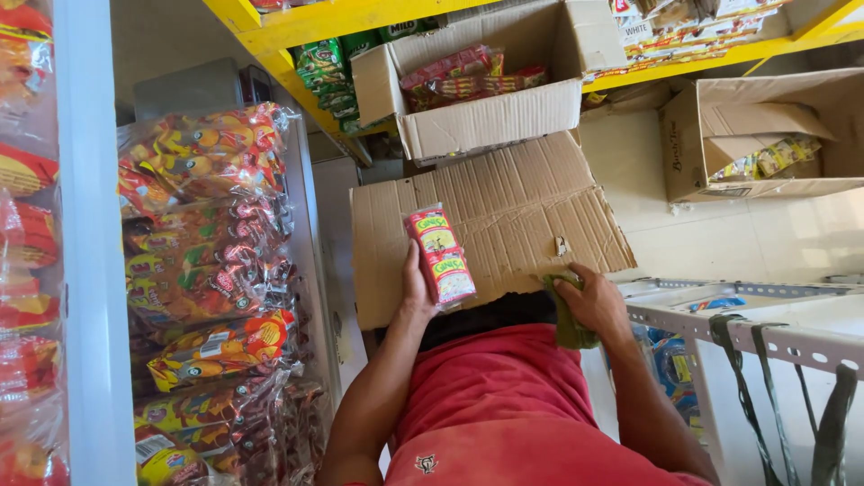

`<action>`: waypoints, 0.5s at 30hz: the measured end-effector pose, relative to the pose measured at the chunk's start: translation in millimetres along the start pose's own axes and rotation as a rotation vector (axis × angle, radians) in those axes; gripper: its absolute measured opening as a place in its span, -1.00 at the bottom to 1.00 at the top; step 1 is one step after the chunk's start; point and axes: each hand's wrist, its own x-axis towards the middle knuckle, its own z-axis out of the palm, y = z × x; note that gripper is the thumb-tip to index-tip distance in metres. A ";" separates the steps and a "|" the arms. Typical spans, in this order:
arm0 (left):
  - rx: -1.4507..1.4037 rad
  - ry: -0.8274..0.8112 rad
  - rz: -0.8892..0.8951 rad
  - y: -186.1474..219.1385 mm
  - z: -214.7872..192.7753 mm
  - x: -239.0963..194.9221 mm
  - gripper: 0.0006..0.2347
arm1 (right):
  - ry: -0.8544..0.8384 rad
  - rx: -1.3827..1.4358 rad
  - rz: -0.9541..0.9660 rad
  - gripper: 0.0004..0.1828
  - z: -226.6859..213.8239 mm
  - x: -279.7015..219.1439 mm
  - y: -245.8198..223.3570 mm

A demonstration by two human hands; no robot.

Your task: Wiping down individual seasoning packets with a cloth and organizing them for restocking.

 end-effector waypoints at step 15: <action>-0.046 -0.092 -0.011 16.3 24.8 -33.4 -0.41 | 0.036 -0.016 -0.036 -0.40 -10.3 -23.3 -22.0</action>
